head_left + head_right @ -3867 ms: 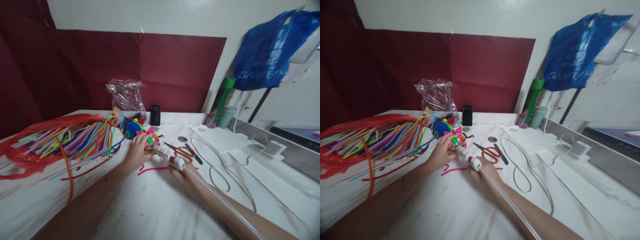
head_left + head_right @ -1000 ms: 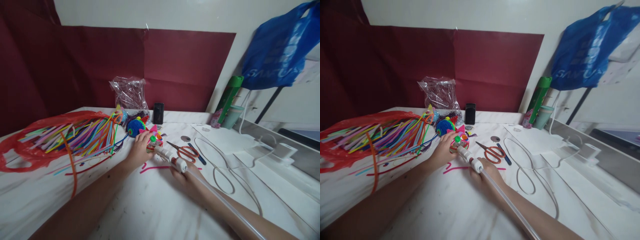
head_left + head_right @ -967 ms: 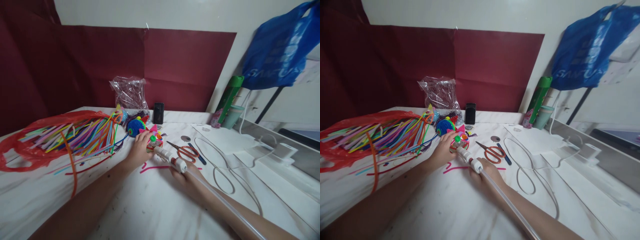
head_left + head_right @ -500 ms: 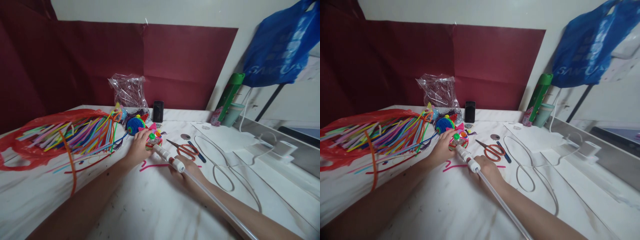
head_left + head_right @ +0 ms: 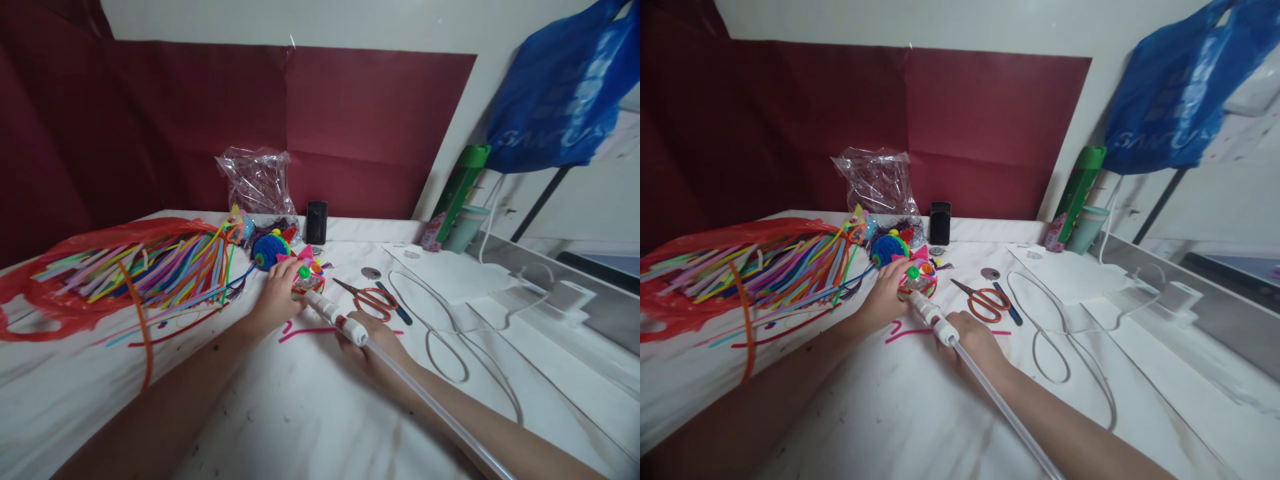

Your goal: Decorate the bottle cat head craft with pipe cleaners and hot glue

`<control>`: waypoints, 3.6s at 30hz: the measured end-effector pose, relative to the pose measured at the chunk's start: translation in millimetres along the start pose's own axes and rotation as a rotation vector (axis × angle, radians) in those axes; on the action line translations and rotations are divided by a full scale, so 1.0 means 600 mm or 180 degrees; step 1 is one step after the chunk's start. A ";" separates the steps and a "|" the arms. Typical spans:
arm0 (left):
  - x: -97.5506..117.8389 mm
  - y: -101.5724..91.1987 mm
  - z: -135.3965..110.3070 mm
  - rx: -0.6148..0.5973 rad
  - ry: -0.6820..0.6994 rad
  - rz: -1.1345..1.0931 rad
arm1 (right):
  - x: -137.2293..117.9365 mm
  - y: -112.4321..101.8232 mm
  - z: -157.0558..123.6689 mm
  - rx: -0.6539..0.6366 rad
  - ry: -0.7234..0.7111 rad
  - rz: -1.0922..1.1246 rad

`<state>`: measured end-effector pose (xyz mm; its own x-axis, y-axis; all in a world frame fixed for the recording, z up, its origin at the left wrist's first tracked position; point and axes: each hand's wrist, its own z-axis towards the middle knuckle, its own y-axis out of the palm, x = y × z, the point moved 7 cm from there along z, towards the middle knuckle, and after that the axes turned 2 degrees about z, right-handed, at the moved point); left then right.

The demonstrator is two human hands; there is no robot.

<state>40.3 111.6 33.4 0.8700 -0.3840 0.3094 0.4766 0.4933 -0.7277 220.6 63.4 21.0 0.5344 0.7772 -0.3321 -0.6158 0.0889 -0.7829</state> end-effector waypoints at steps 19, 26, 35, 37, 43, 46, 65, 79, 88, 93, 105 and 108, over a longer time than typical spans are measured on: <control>0.004 -0.002 0.000 0.0025 0.0090 0.0009 | 0.002 -0.010 0.008 0.0104 0.0120 0.0042; 0.005 -0.002 0.001 0.0006 0.0110 0.0008 | -0.001 -0.012 0.008 0.0092 0.0055 0.0065; 0.006 -0.003 0.001 -0.0019 0.0081 -0.0008 | 0.004 -0.015 0.009 0.0095 0.0162 -0.0033; 0.005 -0.002 0.001 -0.0023 0.0073 0.0005 | 0.006 -0.013 0.009 0.0061 0.0226 0.0029; -0.001 -0.002 0.002 -0.0034 0.0037 -0.0070 | 0.012 -0.025 0.008 0.0146 0.0431 0.0243; -0.012 -0.004 0.004 -0.0003 -0.0046 -0.0212 | 0.019 -0.035 0.005 0.0255 0.0468 0.0198; -0.013 -0.009 0.005 -0.0026 -0.0008 -0.0330 | 0.029 -0.018 0.002 0.0052 0.0294 0.0236; -0.018 -0.005 0.004 -0.0011 0.0021 -0.0316 | 0.016 -0.029 0.006 0.0171 0.0317 0.0187; -0.017 -0.006 0.005 -0.0037 0.0007 -0.0319 | 0.022 -0.025 0.005 0.0110 0.0341 0.0241; -0.016 -0.008 0.004 -0.0050 -0.0040 -0.0335 | 0.026 -0.021 0.007 0.0078 0.0364 0.0302; -0.014 -0.007 0.005 -0.0100 -0.0058 -0.0341 | 0.023 -0.022 0.008 0.0054 0.0420 0.0390; -0.008 -0.007 0.004 -0.0120 0.0050 -0.0271 | 0.019 -0.022 0.009 0.0048 0.0414 0.0426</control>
<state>34.7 113.3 36.6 0.8242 -0.4356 0.3619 0.5434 0.4288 -0.7217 231.8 74.6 30.5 0.5170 0.6957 -0.4987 -0.6944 0.0003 -0.7196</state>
